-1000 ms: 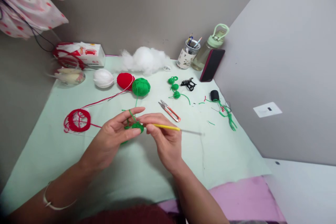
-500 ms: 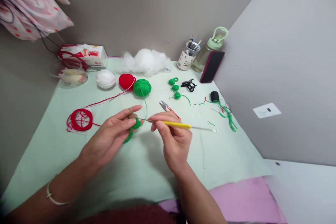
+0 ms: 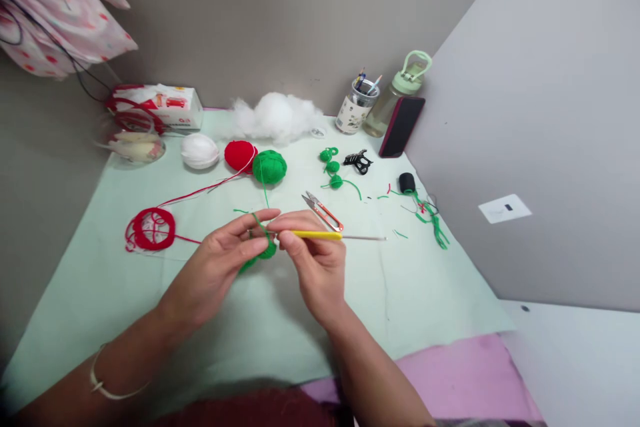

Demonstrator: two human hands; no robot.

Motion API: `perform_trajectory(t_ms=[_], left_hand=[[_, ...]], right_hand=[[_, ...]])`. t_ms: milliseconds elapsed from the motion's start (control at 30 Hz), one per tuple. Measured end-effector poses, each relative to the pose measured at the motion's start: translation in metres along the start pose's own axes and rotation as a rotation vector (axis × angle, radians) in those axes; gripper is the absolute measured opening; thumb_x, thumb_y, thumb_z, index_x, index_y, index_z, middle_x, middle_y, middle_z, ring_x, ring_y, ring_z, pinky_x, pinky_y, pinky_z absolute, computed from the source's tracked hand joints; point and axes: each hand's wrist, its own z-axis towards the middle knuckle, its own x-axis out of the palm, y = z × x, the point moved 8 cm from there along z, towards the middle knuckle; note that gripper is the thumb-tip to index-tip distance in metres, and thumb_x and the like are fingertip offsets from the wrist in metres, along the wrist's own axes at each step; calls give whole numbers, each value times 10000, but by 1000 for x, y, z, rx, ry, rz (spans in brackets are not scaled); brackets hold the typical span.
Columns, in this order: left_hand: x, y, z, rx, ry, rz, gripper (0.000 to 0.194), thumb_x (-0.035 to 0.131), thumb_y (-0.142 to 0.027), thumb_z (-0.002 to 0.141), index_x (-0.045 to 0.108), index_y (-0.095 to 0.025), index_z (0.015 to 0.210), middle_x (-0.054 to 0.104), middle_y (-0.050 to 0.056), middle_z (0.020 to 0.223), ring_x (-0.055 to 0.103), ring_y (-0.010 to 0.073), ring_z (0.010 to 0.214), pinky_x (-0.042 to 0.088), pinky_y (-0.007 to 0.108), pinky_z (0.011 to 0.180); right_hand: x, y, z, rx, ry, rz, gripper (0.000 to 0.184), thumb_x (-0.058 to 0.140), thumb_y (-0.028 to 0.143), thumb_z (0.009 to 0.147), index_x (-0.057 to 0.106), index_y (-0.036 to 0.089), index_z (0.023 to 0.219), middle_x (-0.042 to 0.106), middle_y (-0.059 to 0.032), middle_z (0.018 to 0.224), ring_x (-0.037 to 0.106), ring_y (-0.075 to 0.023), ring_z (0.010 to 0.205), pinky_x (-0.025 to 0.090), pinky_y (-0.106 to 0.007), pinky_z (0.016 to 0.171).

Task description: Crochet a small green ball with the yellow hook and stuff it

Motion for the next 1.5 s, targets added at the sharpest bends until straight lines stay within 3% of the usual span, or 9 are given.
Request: perform_trajectory(t_ms=[133, 267, 433, 667, 900, 1067, 1267, 1400, 1500], left_hand=[[2, -3, -4, 46, 51, 221, 420, 778, -350, 929, 757, -348, 1349, 729, 20, 1098, 624, 229, 1131, 419, 355, 1041], [0, -7, -3, 44, 60, 187, 386, 762, -313, 933, 767, -337, 1318, 680, 11, 981, 621, 194, 997, 451, 337, 956], [-2, -14, -4, 76, 39, 196, 339, 745, -258, 930, 794, -334, 1257, 625, -3, 935, 562, 153, 899, 449, 300, 859], [-4, -16, -6, 112, 12, 270, 344, 735, -270, 946, 781, -325, 1283, 616, 2, 927, 540, 163, 894, 423, 315, 858], [-7, -24, -11, 190, -79, 393, 304, 759, -281, 929, 819, -331, 1223, 648, 15, 927, 537, 190, 889, 412, 329, 832], [-6, -27, -14, 245, -154, 462, 319, 796, -273, 901, 828, -364, 1205, 686, 10, 983, 537, 198, 917, 412, 323, 835], [-2, -15, -10, 165, -117, 259, 457, 852, -307, 869, 774, -342, 1318, 678, -9, 913, 575, 182, 945, 422, 310, 914], [7, 2, -6, -82, 27, -127, 545, 872, -336, 836, 747, -255, 1360, 659, -5, 832, 576, 149, 823, 454, 294, 848], [8, 4, -4, -184, 60, -242, 462, 854, -297, 829, 792, -197, 1276, 650, 18, 819, 562, 144, 799, 453, 278, 801]], right_hand=[[-3, -9, -1, 97, -37, 87, 117, 733, 310, 988, 847, 333, 1003, 803, -8, 930, 702, -154, 817, 573, -288, 726], [-4, -18, 1, 234, -56, 255, 143, 758, 377, 966, 837, 269, 916, 783, -8, 862, 657, -114, 683, 550, -255, 667], [-1, -12, 4, 243, -20, 307, 211, 694, 389, 1009, 778, 232, 897, 787, -23, 812, 668, -130, 666, 553, -273, 667], [-3, 6, -3, 43, 5, 52, 204, 574, 285, 1079, 765, 249, 1016, 788, -16, 941, 711, -143, 767, 581, -308, 726], [3, 28, -11, -219, 111, -230, 255, 522, 139, 1065, 729, 255, 1158, 775, -36, 988, 717, -177, 866, 585, -351, 768], [7, 37, -14, -418, 97, -367, 252, 529, 120, 1044, 713, 238, 1169, 783, -65, 955, 750, -207, 881, 616, -371, 752], [12, 43, -23, -570, 73, -567, 286, 585, 150, 1023, 726, 281, 1233, 805, -61, 956, 785, -227, 854, 644, -370, 699], [18, 44, -30, -599, 110, -766, 423, 674, 74, 952, 766, 359, 1250, 812, -46, 1072, 786, -229, 919, 654, -355, 747], [6, 44, -21, -475, 25, -547, 308, 619, 136, 1008, 783, 321, 1192, 803, -51, 973, 765, -226, 858, 641, -382, 719]])
